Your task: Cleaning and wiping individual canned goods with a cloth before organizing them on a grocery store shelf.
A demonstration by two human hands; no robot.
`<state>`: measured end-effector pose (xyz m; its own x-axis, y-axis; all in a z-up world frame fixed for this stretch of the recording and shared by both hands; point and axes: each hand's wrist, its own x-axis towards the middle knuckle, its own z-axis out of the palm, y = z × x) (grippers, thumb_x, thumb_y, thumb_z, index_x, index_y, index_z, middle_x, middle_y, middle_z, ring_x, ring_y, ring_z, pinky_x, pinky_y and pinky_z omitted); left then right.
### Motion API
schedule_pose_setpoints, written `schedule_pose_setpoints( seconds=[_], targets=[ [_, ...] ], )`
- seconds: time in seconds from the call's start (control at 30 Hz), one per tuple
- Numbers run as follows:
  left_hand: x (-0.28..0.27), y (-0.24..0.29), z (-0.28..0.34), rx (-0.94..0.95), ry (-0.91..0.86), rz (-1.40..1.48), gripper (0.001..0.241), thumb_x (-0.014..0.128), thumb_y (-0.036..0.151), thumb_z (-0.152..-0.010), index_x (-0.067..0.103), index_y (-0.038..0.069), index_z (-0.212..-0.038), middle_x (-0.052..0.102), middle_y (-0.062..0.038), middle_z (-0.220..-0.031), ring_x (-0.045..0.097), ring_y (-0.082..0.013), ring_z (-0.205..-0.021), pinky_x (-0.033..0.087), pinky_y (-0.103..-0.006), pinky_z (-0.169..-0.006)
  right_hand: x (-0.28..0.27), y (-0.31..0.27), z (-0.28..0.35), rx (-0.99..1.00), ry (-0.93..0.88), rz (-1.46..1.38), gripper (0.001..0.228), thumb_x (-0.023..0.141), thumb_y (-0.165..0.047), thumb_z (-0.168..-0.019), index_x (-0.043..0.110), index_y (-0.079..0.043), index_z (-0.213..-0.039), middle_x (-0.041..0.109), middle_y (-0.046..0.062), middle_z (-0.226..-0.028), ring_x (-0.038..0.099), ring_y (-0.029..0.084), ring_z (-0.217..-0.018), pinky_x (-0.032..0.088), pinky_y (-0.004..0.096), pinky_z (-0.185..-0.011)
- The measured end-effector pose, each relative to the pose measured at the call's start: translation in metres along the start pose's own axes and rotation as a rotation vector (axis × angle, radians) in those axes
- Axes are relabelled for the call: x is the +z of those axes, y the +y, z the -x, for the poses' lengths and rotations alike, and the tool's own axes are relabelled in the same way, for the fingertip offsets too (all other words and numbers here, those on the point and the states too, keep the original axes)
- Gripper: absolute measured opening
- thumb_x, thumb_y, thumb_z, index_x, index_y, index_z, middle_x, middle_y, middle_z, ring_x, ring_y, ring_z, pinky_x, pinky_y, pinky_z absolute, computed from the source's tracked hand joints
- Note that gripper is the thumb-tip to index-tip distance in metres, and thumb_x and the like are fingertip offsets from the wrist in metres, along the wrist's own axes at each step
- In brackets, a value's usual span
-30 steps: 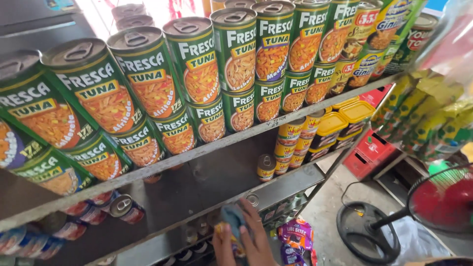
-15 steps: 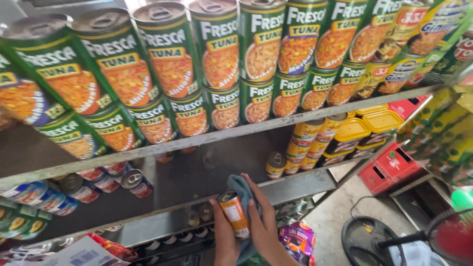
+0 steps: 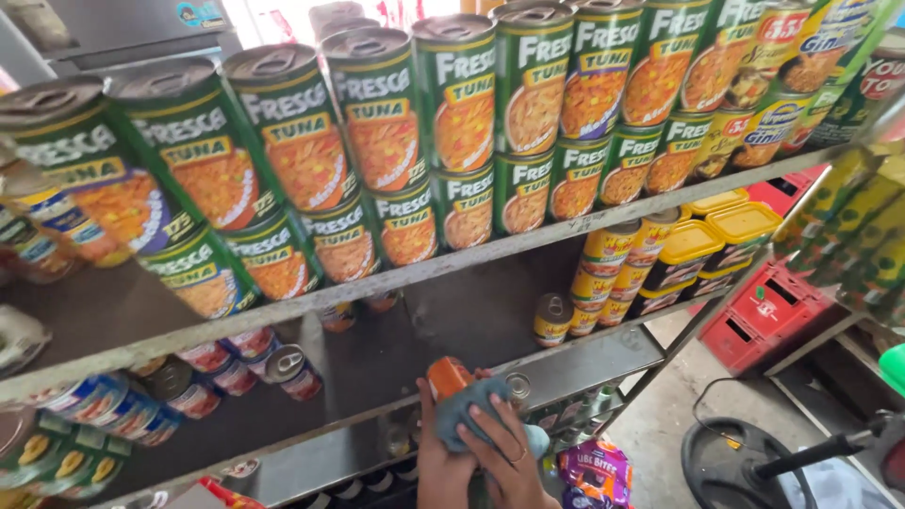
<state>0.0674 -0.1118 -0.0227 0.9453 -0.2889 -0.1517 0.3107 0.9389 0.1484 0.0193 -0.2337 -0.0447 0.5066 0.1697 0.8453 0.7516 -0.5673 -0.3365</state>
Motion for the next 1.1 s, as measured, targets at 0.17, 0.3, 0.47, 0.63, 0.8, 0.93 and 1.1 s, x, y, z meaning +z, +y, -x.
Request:
schedule_pose_setpoints(
  seconds=[0.17, 0.3, 0.47, 0.63, 0.8, 0.93, 1.1],
  targets=[
    [0.001, -0.003, 0.033, 0.122, 0.270, -0.054, 0.055, 0.043, 0.062, -0.096, 0.063, 0.016, -0.120, 0.069, -0.010, -0.109, 0.066, -0.0259, -0.103, 0.051, -0.0431, -0.093, -0.017, -0.034, -0.020, 0.084, -0.021, 0.063, 0.054, 0.064, -0.003, -0.072, 0.072, -0.005, -0.125, 0.058, 0.020, -0.141, 0.052, 0.043, -0.132, 0.040, 0.055, -0.111],
    [-0.027, -0.009, 0.025, 0.223, 0.236, 0.037, 0.057, 0.042, 0.061, -0.101, 0.059, 0.010, -0.122, 0.068, -0.010, -0.109, 0.066, -0.0268, -0.101, 0.049, -0.0451, -0.096, -0.023, -0.051, -0.041, 0.111, -0.032, 0.077, 0.057, 0.067, 0.001, -0.067, 0.075, -0.009, -0.123, 0.062, 0.019, -0.132, 0.059, 0.037, -0.119, 0.045, 0.047, -0.102],
    [-0.007, -0.009, 0.039, 0.272, 0.366, 0.125, 0.060, 0.037, 0.064, -0.095, 0.061, 0.014, -0.118, 0.068, -0.014, -0.103, 0.065, -0.0275, -0.100, 0.047, -0.0503, -0.108, -0.013, -0.039, -0.006, 0.023, -0.065, 0.027, 0.048, 0.076, -0.006, -0.071, 0.079, -0.018, -0.117, 0.066, 0.009, -0.124, 0.061, 0.030, -0.114, 0.049, 0.042, -0.099],
    [-0.023, -0.014, 0.047, 0.242, 0.045, 0.199, 0.061, 0.045, 0.064, -0.098, 0.062, 0.006, -0.112, 0.070, -0.014, -0.099, 0.067, -0.0266, -0.098, 0.045, -0.0482, -0.106, -0.031, -0.042, -0.004, 0.003, -0.104, -0.026, 0.054, 0.070, -0.008, -0.061, 0.081, -0.019, -0.113, 0.064, 0.008, -0.124, 0.060, 0.033, -0.112, 0.050, 0.046, -0.098],
    [-0.016, -0.017, 0.041, 0.251, 0.170, 0.131, 0.061, 0.043, 0.064, -0.097, 0.062, 0.009, -0.115, 0.070, -0.013, -0.102, 0.067, -0.0271, -0.097, 0.051, -0.0433, -0.092, -0.052, -0.043, -0.039, 0.090, -0.130, 0.055, 0.065, 0.063, 0.000, -0.054, 0.081, -0.019, -0.114, 0.064, 0.009, -0.126, 0.058, 0.035, -0.114, 0.048, 0.048, -0.099],
    [-0.027, -0.028, 0.033, 0.301, 0.276, 0.045, 0.063, 0.040, 0.066, -0.102, 0.061, 0.010, -0.122, 0.068, -0.007, -0.107, 0.065, -0.0229, -0.101, 0.049, -0.0410, -0.094, -0.051, -0.052, -0.051, 0.058, -0.171, 0.056, 0.067, 0.064, 0.001, -0.055, 0.079, -0.018, -0.118, 0.063, 0.010, -0.128, 0.055, 0.037, -0.116, 0.047, 0.050, -0.101],
    [0.004, -0.019, 0.039, 0.336, 0.207, 0.050, 0.072, 0.034, 0.072, -0.098, 0.060, 0.007, -0.116, 0.067, -0.013, -0.098, 0.066, -0.0278, -0.096, 0.053, -0.0420, -0.093, -0.050, -0.038, -0.030, 0.027, -0.250, -0.008, 0.062, 0.069, -0.003, -0.058, 0.081, -0.020, -0.116, 0.063, 0.008, -0.126, 0.056, 0.037, -0.116, 0.048, 0.049, -0.101]
  ],
)
